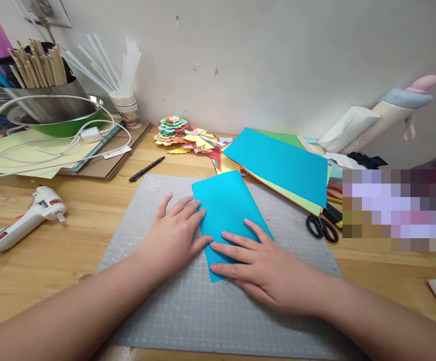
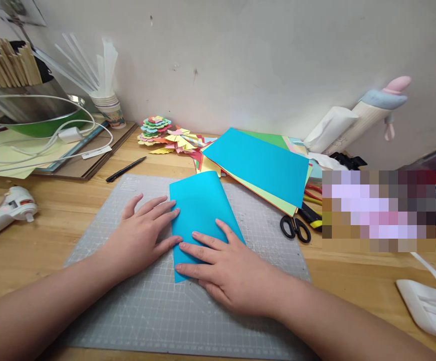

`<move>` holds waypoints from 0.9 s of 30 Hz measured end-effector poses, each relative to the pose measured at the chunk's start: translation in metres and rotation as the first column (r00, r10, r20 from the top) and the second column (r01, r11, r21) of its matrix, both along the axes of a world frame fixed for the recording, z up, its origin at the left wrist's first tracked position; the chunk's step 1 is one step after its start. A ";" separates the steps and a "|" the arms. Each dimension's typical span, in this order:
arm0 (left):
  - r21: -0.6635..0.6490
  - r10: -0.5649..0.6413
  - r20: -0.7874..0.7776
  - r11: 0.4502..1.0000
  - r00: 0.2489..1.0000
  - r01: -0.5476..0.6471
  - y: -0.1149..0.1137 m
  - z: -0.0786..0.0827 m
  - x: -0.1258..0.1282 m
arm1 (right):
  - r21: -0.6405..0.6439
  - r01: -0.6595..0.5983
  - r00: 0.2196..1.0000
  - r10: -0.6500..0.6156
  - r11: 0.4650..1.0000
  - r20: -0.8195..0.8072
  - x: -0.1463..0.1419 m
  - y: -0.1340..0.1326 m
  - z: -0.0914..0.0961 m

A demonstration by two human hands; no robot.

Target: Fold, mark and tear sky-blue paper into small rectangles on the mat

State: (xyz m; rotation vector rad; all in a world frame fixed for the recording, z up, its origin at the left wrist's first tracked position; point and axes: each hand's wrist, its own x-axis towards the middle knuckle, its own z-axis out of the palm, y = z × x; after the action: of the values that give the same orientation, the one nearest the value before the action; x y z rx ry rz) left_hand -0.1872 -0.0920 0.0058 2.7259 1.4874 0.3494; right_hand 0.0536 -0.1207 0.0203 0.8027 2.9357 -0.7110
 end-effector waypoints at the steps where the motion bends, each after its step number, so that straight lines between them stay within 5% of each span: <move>1: -0.006 0.002 -0.002 1.000 1.000 -0.002 -0.001 0.000 0.000 | 0.000 -0.002 1.000 0.002 1.000 0.011 -0.001 0.000 0.003; 6: -0.018 0.008 -0.003 1.000 1.000 -0.008 -0.002 0.000 0.000 | 0.181 0.081 0.996 -0.084 0.980 0.012 -0.006 0.017 0.016; 10: -0.028 0.015 -0.006 0.999 1.000 -0.016 -0.001 0.000 0.000 | 0.373 0.262 0.956 -0.291 0.890 0.023 -0.019 0.054 0.016; 16: -0.058 0.031 -0.017 0.998 0.999 -0.032 -0.001 0.000 0.000 | 0.314 0.375 0.882 -0.440 0.872 0.170 -0.036 0.092 0.007; 27: 0.005 0.090 -0.038 0.996 0.995 -0.090 -0.001 0.000 -0.001 | 0.305 0.299 0.925 -0.353 0.904 0.139 -0.029 0.096 -0.004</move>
State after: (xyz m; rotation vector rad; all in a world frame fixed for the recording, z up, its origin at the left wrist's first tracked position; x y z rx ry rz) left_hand -0.1879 -0.0931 0.0054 2.6892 1.6239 0.3033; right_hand 0.0243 -0.0247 0.0165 1.3308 2.7864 -0.2030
